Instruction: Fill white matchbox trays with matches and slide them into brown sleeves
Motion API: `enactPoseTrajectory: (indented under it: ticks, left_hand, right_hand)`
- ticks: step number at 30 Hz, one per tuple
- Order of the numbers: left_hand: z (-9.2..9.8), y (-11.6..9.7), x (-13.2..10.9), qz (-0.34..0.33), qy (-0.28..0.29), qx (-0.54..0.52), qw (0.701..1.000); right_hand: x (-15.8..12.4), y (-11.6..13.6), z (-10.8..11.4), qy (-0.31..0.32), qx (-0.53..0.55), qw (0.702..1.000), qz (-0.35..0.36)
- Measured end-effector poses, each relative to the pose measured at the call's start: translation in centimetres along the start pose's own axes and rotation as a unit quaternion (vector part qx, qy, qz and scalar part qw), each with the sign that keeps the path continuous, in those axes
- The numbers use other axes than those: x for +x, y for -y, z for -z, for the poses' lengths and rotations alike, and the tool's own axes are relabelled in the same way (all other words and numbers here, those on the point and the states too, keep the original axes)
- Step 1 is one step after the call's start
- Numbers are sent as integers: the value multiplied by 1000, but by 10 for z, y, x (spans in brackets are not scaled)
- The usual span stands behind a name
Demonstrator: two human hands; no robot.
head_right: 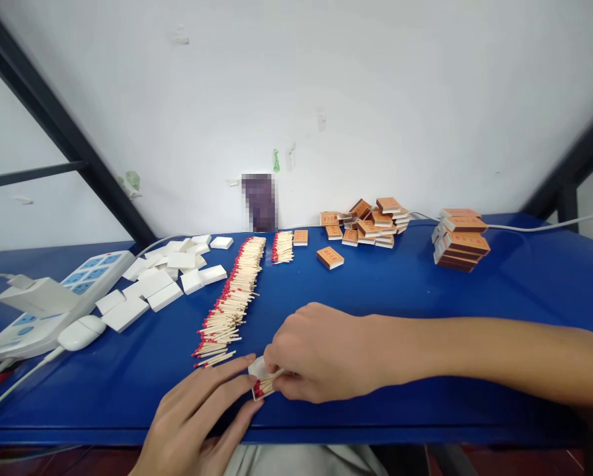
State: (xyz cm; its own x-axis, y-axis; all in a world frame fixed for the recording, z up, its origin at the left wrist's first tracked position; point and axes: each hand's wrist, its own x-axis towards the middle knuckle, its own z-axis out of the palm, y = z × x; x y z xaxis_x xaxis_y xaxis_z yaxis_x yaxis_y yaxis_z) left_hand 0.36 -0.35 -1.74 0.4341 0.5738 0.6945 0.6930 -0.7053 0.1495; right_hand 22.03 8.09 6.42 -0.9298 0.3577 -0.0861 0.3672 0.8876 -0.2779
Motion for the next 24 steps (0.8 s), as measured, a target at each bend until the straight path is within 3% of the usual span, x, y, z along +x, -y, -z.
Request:
enactPoseTrajectory:
  ticks: [4,8,11,14,19,24]
  left_hand:
    - [0,2,-3,4,22,12,1000]
    - [-1,3,-3,-7,24,22,999]
    - [0,3,-2,-17,10,37,999]
    - [0,2,2,-33,-10,51,998]
    - [-1,3,4,-41,-18,64,997]
    - [-2,3,1,-41,-17,64,997]
  right_hand:
    - [-4,-12,21,-66,-23,997,-14]
    - [2,-68,46,-194,-140,959,-154]
    - [10,-123,52,-204,-158,948,-188]
    - [18,-160,48,-176,-128,955,-202]
    - [27,-169,37,-126,-118,964,-202]
    - [24,-155,42,-149,-216,923,-280]
